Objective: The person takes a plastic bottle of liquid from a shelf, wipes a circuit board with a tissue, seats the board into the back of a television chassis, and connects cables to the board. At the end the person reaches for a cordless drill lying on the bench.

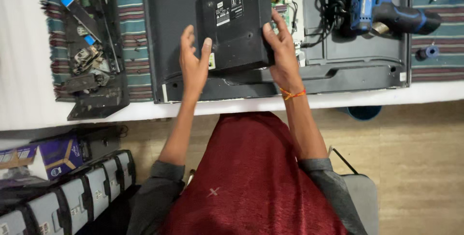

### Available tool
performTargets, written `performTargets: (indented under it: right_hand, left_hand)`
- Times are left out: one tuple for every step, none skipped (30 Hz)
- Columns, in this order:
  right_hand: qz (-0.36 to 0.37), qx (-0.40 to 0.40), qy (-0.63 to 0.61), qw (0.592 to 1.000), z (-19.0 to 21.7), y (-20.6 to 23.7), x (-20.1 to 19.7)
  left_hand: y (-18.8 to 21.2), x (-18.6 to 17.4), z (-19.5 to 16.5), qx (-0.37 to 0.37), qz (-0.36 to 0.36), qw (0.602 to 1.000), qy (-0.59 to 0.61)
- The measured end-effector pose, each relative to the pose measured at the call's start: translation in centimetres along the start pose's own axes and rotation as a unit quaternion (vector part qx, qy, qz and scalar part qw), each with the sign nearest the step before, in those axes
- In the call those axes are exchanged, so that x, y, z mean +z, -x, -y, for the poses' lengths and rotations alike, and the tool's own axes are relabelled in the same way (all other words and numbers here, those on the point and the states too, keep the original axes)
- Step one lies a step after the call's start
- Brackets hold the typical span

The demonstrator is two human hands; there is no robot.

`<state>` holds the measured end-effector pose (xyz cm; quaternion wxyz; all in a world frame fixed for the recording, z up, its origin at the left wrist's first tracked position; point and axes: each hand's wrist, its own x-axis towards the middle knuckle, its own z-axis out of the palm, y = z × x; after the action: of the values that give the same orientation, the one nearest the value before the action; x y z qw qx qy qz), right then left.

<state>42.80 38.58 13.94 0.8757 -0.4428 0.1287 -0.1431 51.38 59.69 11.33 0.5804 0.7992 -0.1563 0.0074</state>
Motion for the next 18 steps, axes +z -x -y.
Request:
performTargets:
  right_hand:
    - [-0.013,-0.005,0.028,1.000,0.4,0.1,-0.7]
    - [-0.025,-0.008,0.056,0.998,0.7,0.2,-1.7]
    - [-0.038,-0.012,0.084,0.996,1.0,0.5,-2.7]
    - [-0.072,0.000,0.159,0.985,1.2,0.8,-3.9]
    - [-0.108,0.015,0.232,0.967,1.4,1.3,-5.2]
    - [-0.141,0.030,0.303,0.942,1.7,1.7,-6.5]
    - [-0.132,-0.013,0.332,0.934,1.9,1.7,-7.9]
    - [-0.125,-0.054,0.360,0.923,1.9,1.6,-9.1]
    - [-0.117,-0.095,0.388,0.909,2.0,1.6,-10.2]
    - [-0.121,-0.109,0.433,0.887,2.1,1.6,-11.0]
    - [-0.122,-0.122,0.478,0.861,2.3,1.6,-11.7]
    - [-0.123,-0.134,0.522,0.833,2.4,1.8,-12.1]
    - [-0.136,-0.153,0.546,0.813,2.5,2.2,-12.3]
    - [-0.148,-0.174,0.568,0.791,2.7,2.6,-12.2]
    - [-0.159,-0.195,0.589,0.768,2.8,3.1,-11.9]
    - [-0.159,-0.163,0.576,0.785,2.9,3.5,-11.6]
    - [-0.158,-0.129,0.563,0.801,3.0,4.1,-11.1]
    - [-0.156,-0.095,0.548,0.816,3.1,4.5,-10.6]
  left_hand:
    - [-0.2,0.3,0.6,-0.062,0.047,0.996,0.044]
    - [0.1,1.0,1.1,-0.046,0.069,0.996,0.045]
    - [0.6,1.8,1.5,-0.029,0.092,0.994,0.046]
    - [1.1,2.7,1.7,-0.012,0.113,0.992,0.048]
    - [1.9,3.4,1.7,-0.006,0.112,0.993,0.045]
    - [2.5,4.1,1.6,0.001,0.111,0.993,0.042]
    - [3.1,4.8,1.4,0.008,0.109,0.993,0.039]
    - [3.7,5.4,1.1,-0.008,0.122,0.992,0.025]
    - [4.1,5.9,0.7,-0.022,0.136,0.990,0.011]
    - [4.4,6.2,0.4,-0.036,0.149,0.988,-0.003]
    - [4.4,6.5,0.2,-0.006,0.149,0.989,-0.021]
    - [4.3,6.7,0.1,0.024,0.149,0.988,-0.038]
    - [4.1,6.8,0.1,0.054,0.148,0.986,-0.056]
    - [3.8,6.8,0.2,0.050,0.142,0.987,-0.049]
    - [3.5,6.8,0.4,0.046,0.135,0.989,-0.043]
    - [3.2,6.8,0.7,0.042,0.126,0.990,-0.038]
    - [3.1,6.8,1.0,0.036,0.133,0.990,-0.031]
    - [2.9,6.9,1.3,0.031,0.140,0.989,-0.024]
